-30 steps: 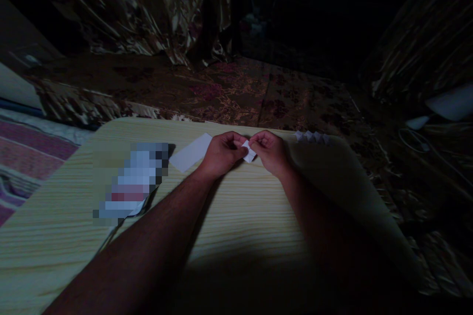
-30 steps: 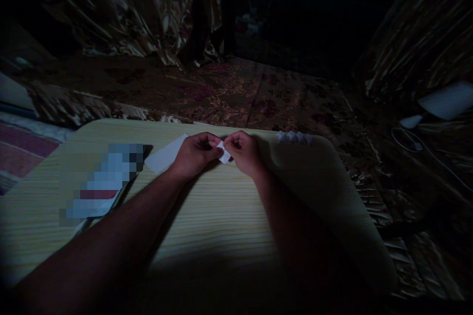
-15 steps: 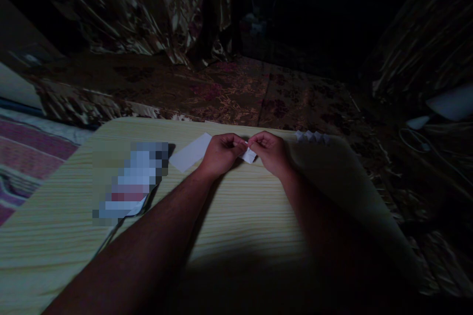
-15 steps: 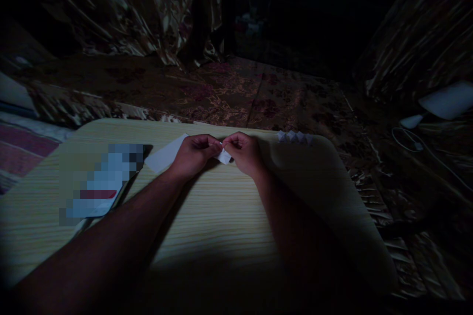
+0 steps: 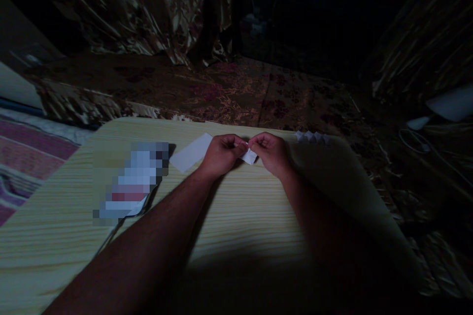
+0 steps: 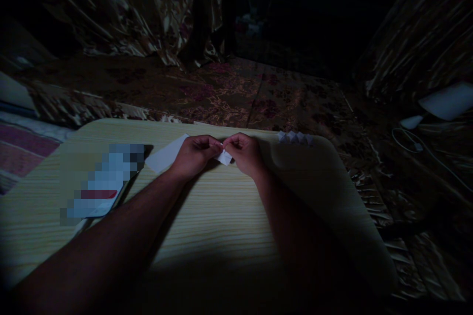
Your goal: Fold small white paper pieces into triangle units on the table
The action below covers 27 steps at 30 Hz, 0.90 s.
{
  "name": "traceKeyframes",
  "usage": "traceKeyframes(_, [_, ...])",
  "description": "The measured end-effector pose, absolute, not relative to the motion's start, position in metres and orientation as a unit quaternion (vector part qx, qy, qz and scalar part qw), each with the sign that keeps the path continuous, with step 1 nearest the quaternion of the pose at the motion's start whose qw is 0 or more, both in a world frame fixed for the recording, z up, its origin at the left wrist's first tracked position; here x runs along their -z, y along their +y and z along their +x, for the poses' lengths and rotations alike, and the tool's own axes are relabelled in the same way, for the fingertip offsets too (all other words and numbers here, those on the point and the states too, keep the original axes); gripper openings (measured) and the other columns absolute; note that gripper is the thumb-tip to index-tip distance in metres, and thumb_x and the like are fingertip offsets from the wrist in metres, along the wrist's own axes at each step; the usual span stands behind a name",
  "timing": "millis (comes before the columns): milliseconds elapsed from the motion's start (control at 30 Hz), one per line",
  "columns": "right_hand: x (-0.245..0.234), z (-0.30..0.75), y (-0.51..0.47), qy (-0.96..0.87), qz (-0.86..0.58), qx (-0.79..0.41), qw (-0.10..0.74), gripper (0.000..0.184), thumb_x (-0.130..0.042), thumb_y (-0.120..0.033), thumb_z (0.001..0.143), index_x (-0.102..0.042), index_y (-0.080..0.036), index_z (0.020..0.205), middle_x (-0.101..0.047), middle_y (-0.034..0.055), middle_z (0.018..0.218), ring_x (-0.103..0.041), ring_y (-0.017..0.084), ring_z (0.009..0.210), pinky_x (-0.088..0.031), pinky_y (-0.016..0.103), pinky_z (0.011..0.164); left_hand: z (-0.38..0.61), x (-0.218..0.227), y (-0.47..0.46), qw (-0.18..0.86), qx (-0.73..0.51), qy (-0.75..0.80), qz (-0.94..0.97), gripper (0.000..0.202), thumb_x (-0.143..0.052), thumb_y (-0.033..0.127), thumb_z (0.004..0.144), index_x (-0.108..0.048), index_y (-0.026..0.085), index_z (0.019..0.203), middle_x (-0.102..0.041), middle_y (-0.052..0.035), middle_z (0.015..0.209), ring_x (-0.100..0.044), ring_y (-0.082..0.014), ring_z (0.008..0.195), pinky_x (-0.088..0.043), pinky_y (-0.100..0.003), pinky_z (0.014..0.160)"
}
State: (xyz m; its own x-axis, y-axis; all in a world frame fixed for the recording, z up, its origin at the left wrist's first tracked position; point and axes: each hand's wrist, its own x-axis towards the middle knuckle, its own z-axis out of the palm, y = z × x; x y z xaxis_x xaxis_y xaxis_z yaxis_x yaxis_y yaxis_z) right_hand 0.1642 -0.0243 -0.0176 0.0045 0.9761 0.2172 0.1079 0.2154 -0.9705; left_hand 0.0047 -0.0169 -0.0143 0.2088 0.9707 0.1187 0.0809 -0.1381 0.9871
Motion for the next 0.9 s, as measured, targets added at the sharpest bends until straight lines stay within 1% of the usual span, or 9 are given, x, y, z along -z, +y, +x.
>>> traceKeyframes(167, [0.0182, 0.1643, -0.0234, -0.572, -0.459, -0.417, 0.537, 0.009, -0.068, -0.026, 0.072, -0.064, -0.019, 0.073, -0.067, 0.0002, 0.07, -0.06, 0.013, 0.064, -0.048, 0.025, 0.059, 0.0042, 0.0147, -0.0166, 0.498, -0.45, 0.431, 0.603, 0.022, -0.07, 0.034, 0.073, -0.069, 0.013, 0.077, -0.066, -0.0026, 0.067, -0.053, -0.0113, 0.058, -0.041, -0.024, 0.057])
traceKeyframes(267, [0.0183, 0.1642, -0.024, -0.57, -0.445, -0.424, 0.544, 0.012, -0.07, -0.028, 0.071, -0.063, -0.019, 0.074, -0.066, 0.0, 0.069, -0.06, 0.012, 0.063, -0.048, 0.024, 0.058, 0.0046, 0.0147, -0.0165, 0.504, -0.461, 0.431, 0.589, 0.021, -0.07, 0.034, 0.073, -0.068, 0.013, 0.076, -0.065, -0.0018, 0.067, -0.052, -0.0102, 0.057, -0.04, -0.023, 0.056])
traceKeyframes(433, [0.019, 0.1645, -0.0257, -0.555, -0.457, -0.468, 0.514, 0.019, -0.071, -0.033, 0.07, -0.061, -0.018, 0.077, -0.065, -0.0012, 0.064, -0.06, 0.012, 0.057, -0.047, 0.025, 0.055, 0.0065, 0.0128, -0.0169, 0.521, -0.5, 0.425, 0.546, 0.02, -0.071, 0.032, 0.072, -0.067, 0.013, 0.075, -0.066, -0.0014, 0.068, -0.054, -0.0105, 0.058, -0.042, -0.023, 0.058])
traceKeyframes(600, [0.0202, 0.1645, -0.0253, -0.562, -0.473, -0.452, 0.506, 0.016, -0.069, -0.03, 0.069, -0.061, -0.017, 0.074, -0.064, -0.0013, 0.062, -0.059, 0.012, 0.057, -0.045, 0.024, 0.054, 0.007, 0.0126, -0.0165, 0.534, -0.499, 0.415, 0.541, 0.02, -0.071, 0.033, 0.071, -0.068, 0.014, 0.076, -0.066, -0.0016, 0.069, -0.055, -0.0114, 0.06, -0.043, -0.024, 0.061])
traceKeyframes(900, [0.0161, 0.1623, -0.0281, -0.561, -0.493, -0.427, 0.51, 0.013, -0.068, -0.027, 0.067, -0.06, -0.018, 0.069, -0.062, -0.002, 0.06, -0.055, 0.011, 0.055, -0.041, 0.023, 0.052, 0.0065, 0.0133, -0.0169, 0.527, -0.495, 0.415, 0.553, 0.021, -0.071, 0.034, 0.071, -0.069, 0.013, 0.076, -0.066, -0.0019, 0.069, -0.054, -0.0109, 0.058, -0.042, -0.024, 0.059])
